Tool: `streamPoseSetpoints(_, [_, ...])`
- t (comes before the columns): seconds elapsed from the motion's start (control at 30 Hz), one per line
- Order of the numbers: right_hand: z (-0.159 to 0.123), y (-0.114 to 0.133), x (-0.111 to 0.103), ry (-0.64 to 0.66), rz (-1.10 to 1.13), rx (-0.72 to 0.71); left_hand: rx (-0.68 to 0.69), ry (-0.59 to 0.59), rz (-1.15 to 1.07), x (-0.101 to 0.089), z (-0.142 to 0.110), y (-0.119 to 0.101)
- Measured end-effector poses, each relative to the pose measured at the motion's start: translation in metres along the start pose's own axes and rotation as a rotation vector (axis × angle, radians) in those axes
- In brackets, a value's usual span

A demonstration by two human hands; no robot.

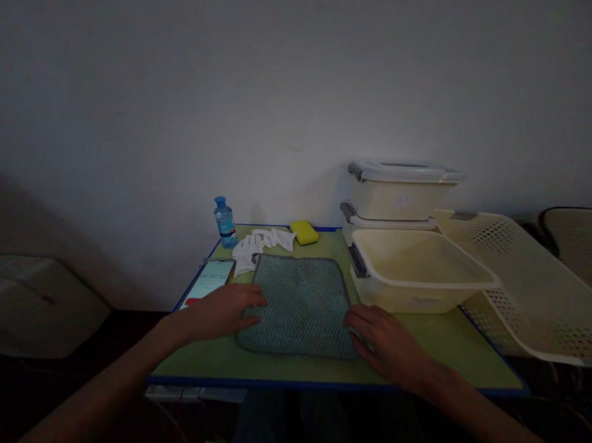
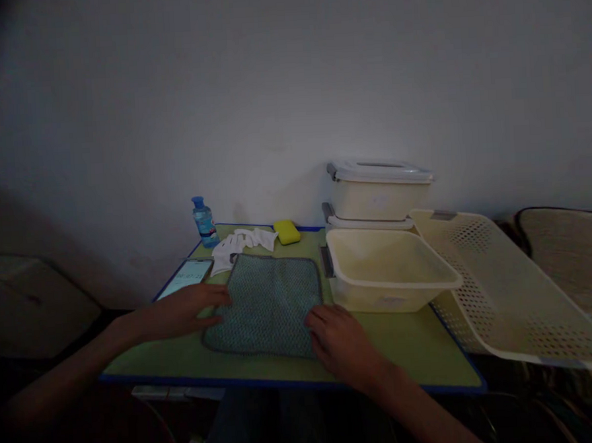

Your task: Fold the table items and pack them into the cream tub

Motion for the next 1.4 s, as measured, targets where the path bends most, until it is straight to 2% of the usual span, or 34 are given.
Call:
streamPoseSetpoints(0.1, [0.058, -0.003, 0.001, -0.067, 0.157, 0.055, -0.134, -0.168, 0.009, -0.012, 0.053, 0.007])
streamPoseSetpoints(0.17, [0.100, -0.008, 0.011, -0.163, 0.294, 0.120, -0.301, -0.248, -0.028, -0.008, 0.089, 0.010])
streamPoseSetpoints(0.2, [0.118, -0.013, 0.019, -0.217, 0.366, 0.196, -0.389, -0.256, -0.060, -0.001, 0.104, 0.011])
streamPoseSetpoints(0.27, [0.145, -0.021, 0.040, -0.280, 0.426, 0.334, -0.438, -0.246, -0.071, 0.019, 0.126, 0.008])
streamPoseSetpoints(0.33, [0.157, -0.026, 0.063, -0.300, 0.407, 0.397, -0.498, -0.245, -0.058, 0.042, 0.133, 0.005])
streamPoseSetpoints(0.47, [0.150, -0.033, 0.095, -0.295, 0.353, 0.424, -0.517, -0.222, -0.004, 0.083, 0.121, 0.003])
streamPoseSetpoints(0.57, [0.143, -0.036, 0.103, -0.251, 0.314, 0.377, -0.435, -0.161, 0.142, 0.097, 0.114, 0.005])
streamPoseSetpoints(0.73, [0.140, -0.044, 0.101, -0.091, 0.055, 0.344, -0.449, -0.147, 0.230, 0.098, 0.112, 0.017])
streamPoseSetpoints(0.93, [0.130, -0.062, 0.093, -0.014, -0.002, 0.432, -0.469, -0.162, 0.217, 0.098, 0.104, 0.032])
streamPoseSetpoints(1.17, [0.121, -0.078, 0.091, -0.018, -0.031, 0.494, -0.477, -0.169, 0.237, 0.098, 0.100, 0.036])
streamPoseSetpoints(1.4, [0.118, -0.081, 0.090, -0.048, -0.045, 0.531, -0.514, -0.143, 0.237, 0.098, 0.097, 0.038])
Point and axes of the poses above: each hand's wrist, its own z-axis towards the middle knuckle, its own x-axis out of the palm, y = z × x, the point moved 3 cm from there along z, towards the middle knuckle, and after that the axes turned 10 degrees about z, right-handed, at the moved point
